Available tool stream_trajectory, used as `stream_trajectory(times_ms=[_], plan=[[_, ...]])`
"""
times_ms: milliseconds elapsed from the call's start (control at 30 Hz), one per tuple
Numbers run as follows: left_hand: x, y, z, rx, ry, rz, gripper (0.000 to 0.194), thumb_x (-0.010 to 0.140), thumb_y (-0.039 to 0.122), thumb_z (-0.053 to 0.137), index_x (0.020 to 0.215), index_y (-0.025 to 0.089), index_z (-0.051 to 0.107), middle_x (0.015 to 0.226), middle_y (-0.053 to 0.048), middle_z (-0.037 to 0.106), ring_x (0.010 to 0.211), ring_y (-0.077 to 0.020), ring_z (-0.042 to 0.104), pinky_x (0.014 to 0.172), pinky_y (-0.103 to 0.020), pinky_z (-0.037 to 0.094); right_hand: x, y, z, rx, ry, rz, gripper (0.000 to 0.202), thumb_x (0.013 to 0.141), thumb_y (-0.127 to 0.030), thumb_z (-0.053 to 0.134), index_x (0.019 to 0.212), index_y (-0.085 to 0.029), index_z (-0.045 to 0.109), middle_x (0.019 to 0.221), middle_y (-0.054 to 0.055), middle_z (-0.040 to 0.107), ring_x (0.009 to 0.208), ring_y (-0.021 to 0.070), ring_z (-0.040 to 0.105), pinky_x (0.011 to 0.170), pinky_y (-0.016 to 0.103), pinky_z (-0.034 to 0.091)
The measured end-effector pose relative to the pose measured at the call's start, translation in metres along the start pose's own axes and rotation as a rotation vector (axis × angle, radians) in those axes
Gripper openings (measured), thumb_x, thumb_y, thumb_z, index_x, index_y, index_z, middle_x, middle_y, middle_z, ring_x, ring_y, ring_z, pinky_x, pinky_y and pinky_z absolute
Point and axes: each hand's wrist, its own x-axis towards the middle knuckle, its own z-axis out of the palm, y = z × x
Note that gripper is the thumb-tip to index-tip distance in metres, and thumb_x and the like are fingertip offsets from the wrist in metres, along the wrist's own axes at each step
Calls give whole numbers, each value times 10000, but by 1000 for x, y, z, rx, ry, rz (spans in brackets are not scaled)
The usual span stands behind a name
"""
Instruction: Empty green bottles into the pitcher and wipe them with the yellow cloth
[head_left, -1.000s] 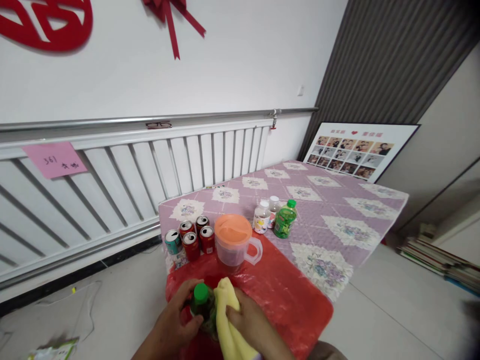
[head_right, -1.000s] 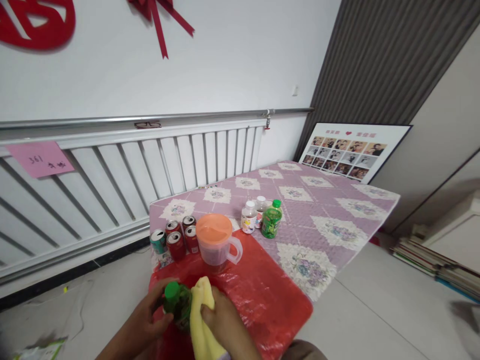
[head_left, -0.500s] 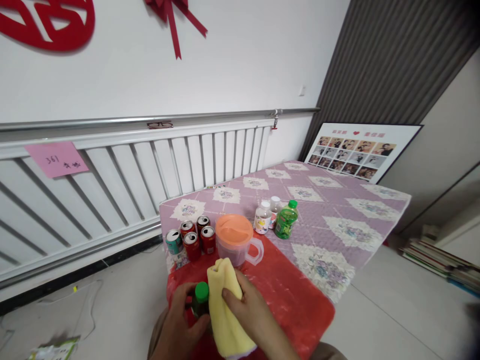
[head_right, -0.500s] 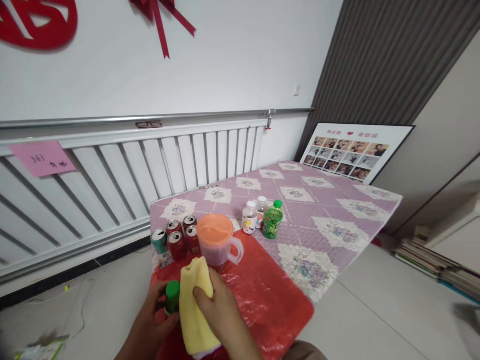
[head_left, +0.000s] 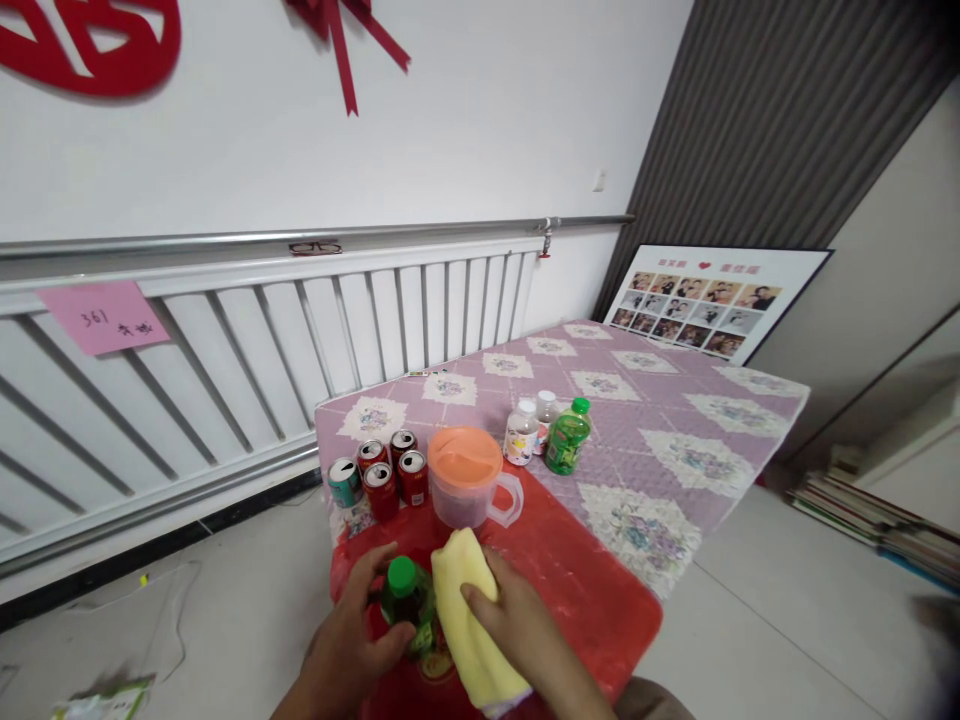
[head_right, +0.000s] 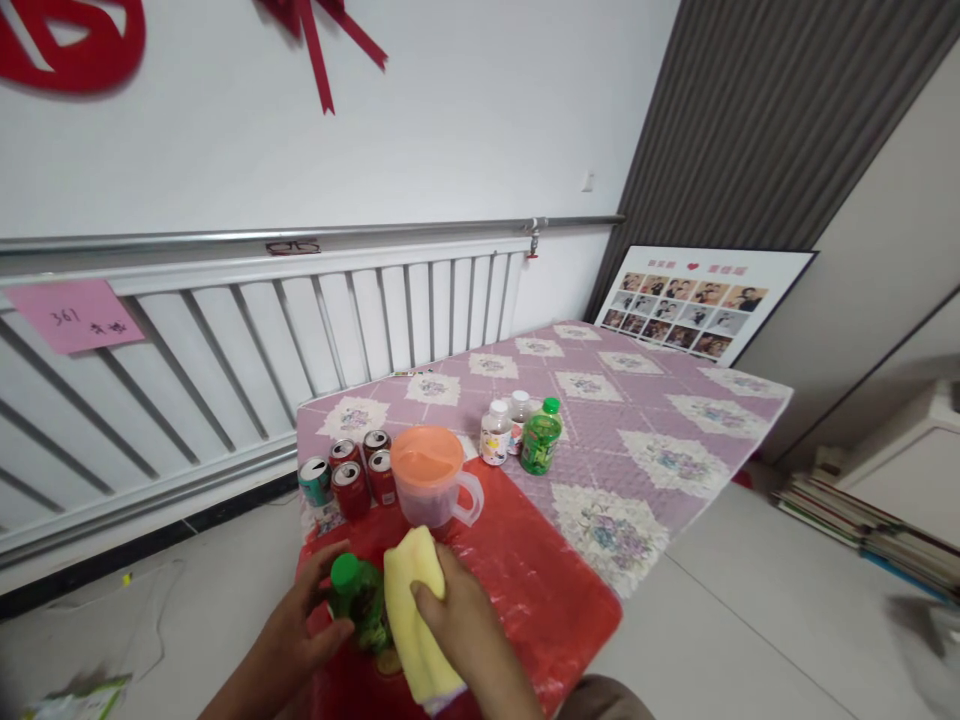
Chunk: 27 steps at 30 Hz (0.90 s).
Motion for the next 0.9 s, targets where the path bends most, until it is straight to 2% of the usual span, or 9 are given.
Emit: stream_trajectory(times_ms=[100, 233, 300, 400, 500, 633, 767, 900], plan=[[-4, -3, 10, 54, 124, -20, 578, 685, 230, 653, 1224, 234, 444, 1237, -95, 576, 1058, -279, 613, 918, -442, 508, 2, -23, -6, 68, 44, -30, 452, 803, -253, 524, 1252, -206, 536, 1221, 81, 644, 1079, 242, 607, 941, 363, 444], [-4, 0, 20, 98, 164, 11, 465, 713, 216, 629, 1149, 224, 468, 1152, -79, 590, 1038, -261, 608, 935, -446, 496, 4, -42, -1, 89, 44, -90, 469, 778, -219, 551, 1247, -222, 544, 1234, 68, 636, 1106, 241, 587, 967, 366, 425], [-3, -1, 20, 114, 159, 28, 454, 721, 189, 605, 1153, 224, 466, 1147, -73, 592, 1035, -245, 606, 946, -435, 490, 6, -38, 6, 98, 26, -112, 500, 773, -195, 543, 1272, -218, 526, 1273, 68, 612, 1150, 234, 561, 994, 362, 407], [-4, -6, 14, 129, 143, 59, 493, 700, 177, 610, 1174, 230, 486, 1212, -80, 589, 1101, -256, 584, 974, -429, 476, 8, -19, 16, 89, -13, -76, 513, 795, -201, 504, 1308, -205, 492, 1313, 78, 586, 1162, 223, 561, 989, 352, 417], [-3, -11, 6, 105, 86, 77, 541, 687, 176, 611, 1215, 236, 509, 1266, -86, 590, 1141, -273, 579, 983, -421, 480, 7, 1, 22, 33, -59, -11, 466, 786, -197, 493, 1250, -191, 542, 1235, 88, 643, 1087, 229, 611, 934, 343, 452], [0, -4, -1, 98, 4, 77, 574, 677, 124, 570, 1241, 226, 537, 1313, -87, 579, 1237, -283, 517, 1073, -456, 389, 1, 16, 24, -7, -82, 16, 387, 734, -170, 527, 1103, -169, 644, 1101, 104, 705, 1001, 254, 649, 892, 351, 469], [2, 1, -2, 87, -35, 75, 579, 703, 143, 557, 1274, 231, 518, 1361, -85, 543, 1286, -281, 469, 1098, -468, 352, 2, 13, 13, -14, -32, 31, 442, 766, -222, 534, 1195, -126, 580, 1192, 143, 655, 1077, 267, 612, 944, 373, 440], [-2, -7, 4, 120, 81, 57, 686, 681, 202, 640, 1331, 263, 431, 1372, -97, 521, 1161, -284, 577, 959, -431, 499, 3, -10, -4, 83, 23, 33, 439, 835, -303, 496, 1252, -168, 511, 1174, 98, 661, 1004, 232, 639, 876, 342, 480]])
